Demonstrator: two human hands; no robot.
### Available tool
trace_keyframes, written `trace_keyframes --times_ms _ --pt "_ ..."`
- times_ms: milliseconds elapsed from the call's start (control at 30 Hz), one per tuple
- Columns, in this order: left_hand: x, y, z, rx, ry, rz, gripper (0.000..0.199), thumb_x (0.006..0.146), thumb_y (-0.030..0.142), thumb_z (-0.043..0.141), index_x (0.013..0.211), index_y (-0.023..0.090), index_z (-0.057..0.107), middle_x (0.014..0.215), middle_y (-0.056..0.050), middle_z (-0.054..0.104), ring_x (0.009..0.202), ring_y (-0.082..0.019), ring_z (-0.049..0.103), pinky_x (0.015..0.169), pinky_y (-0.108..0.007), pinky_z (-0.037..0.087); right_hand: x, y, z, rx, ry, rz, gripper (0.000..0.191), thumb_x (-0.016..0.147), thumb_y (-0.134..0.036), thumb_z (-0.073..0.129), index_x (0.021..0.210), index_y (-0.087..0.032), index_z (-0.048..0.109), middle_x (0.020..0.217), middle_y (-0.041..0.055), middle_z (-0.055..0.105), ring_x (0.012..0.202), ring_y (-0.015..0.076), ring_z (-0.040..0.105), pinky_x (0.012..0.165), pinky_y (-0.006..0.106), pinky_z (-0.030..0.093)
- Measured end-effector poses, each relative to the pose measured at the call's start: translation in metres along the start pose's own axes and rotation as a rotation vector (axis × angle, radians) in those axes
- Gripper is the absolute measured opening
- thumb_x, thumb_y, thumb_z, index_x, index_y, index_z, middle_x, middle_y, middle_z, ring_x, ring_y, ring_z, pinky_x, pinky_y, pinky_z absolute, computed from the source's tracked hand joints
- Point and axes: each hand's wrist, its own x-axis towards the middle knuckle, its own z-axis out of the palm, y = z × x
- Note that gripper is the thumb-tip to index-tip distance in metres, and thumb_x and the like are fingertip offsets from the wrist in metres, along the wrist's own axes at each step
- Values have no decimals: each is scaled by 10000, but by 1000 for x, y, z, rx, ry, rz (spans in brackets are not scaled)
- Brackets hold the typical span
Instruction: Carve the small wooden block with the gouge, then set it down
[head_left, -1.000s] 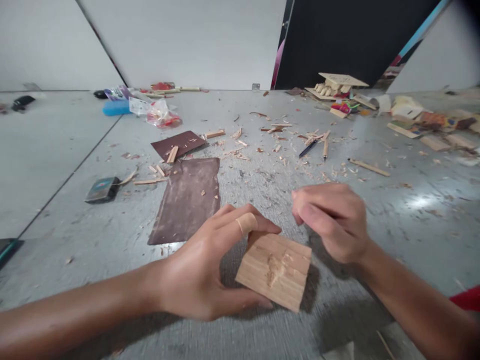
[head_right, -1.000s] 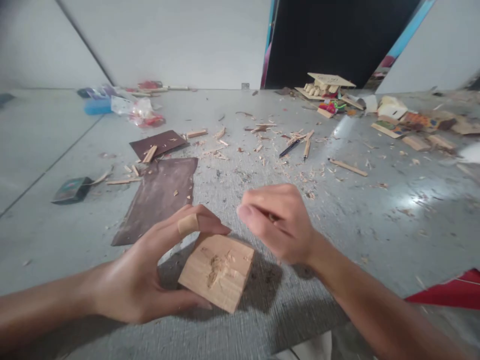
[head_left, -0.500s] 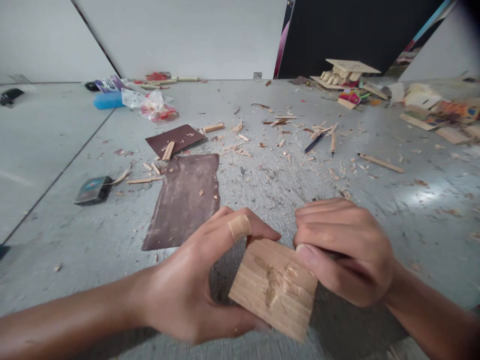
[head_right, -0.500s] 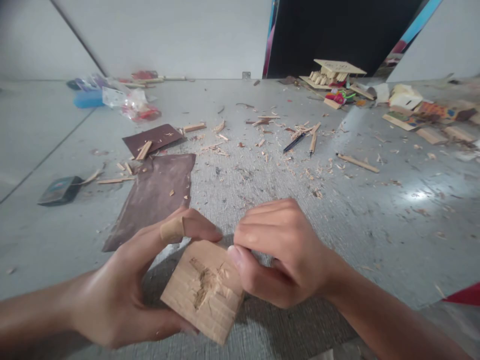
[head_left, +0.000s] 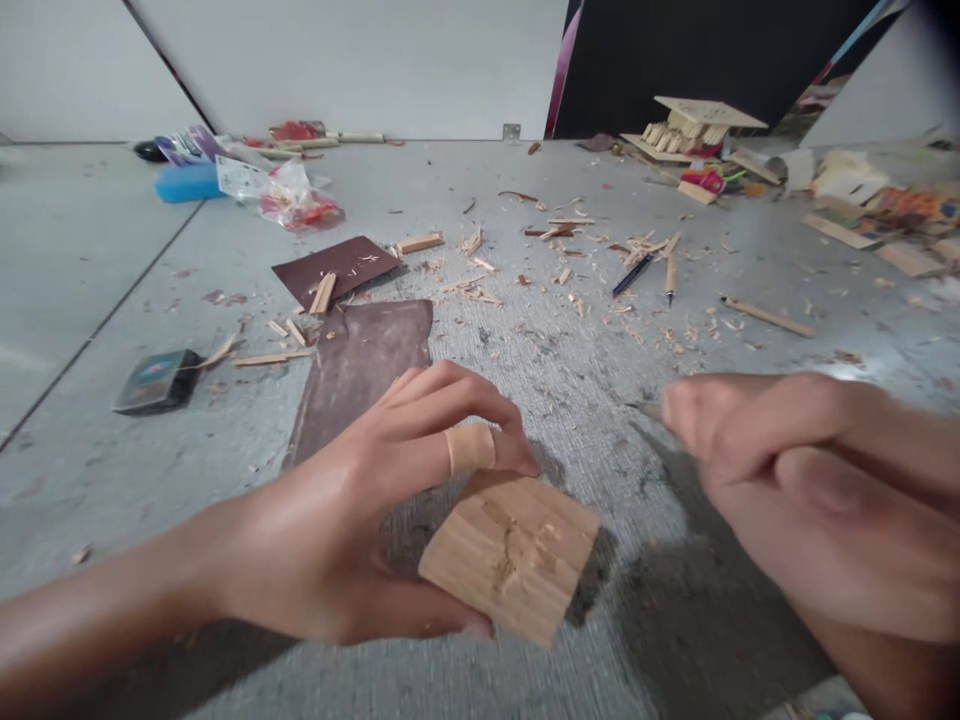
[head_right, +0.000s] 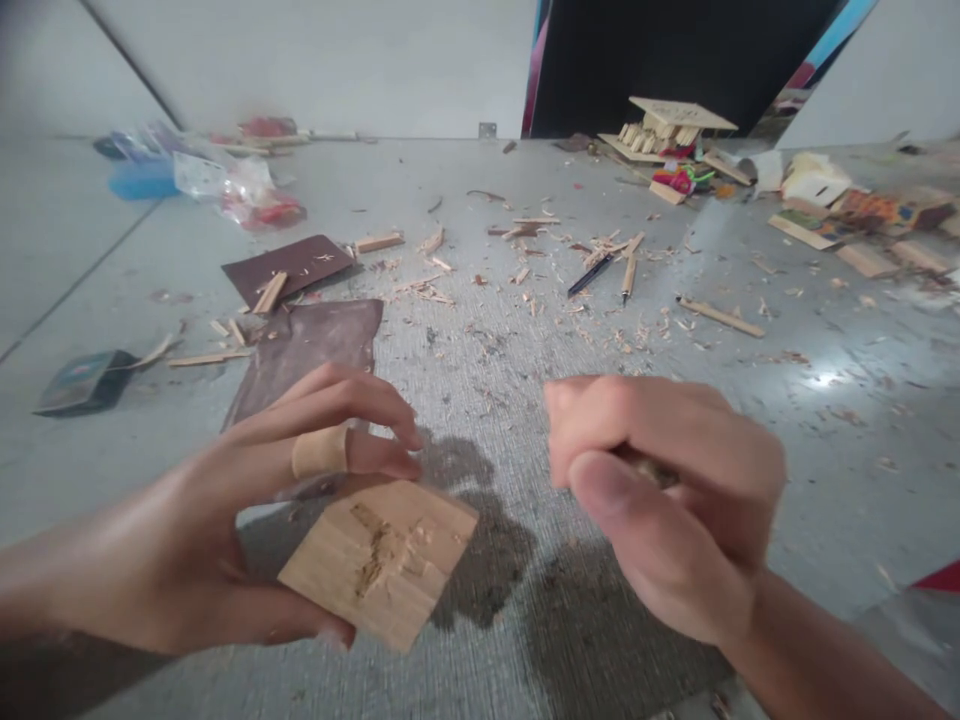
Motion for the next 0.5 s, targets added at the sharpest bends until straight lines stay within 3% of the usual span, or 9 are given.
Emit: trace_keyframes --times_ms 67,133,267,500 --pt "-2 -6 7 7 26 9 659 849 528 900 1359 274 570 1307 -76 647 1206 -280 579 1013 -418 485 4 0 -1 155 22 62 295 1002 -386 687 759 -220 698 578 -21 424 516 141 346 564 380 295" --pt "-3 -15 19 53 29 23 644 881 572 857 1360 238 586 1311 -103 651 1203 -298 582 1006 -432 454 12 5 -2 307 -40 145 399 1002 -414 671 664 -219 587 530 -43 350 471 120 291 520 356 283" --pt "-4 -29 36 156 -108 -40 588 950 688 713 1279 203 670 1364 -142 660 1296 -368 569 1017 -459 409 29 18 0 425 -234 384 566 1009 -396 620 584 -207 298 474 -70 173 416 89 178 431 306 174" --pt "2 -29 34 103 -158 -91 618 958 693 691 1360 226 647 1423 -132 648 1353 -377 547 1056 -480 418 23 25 4 426 -164 379 550 1039 -394 586 611 -204 298 497 -79 180 430 77 173 426 276 183"
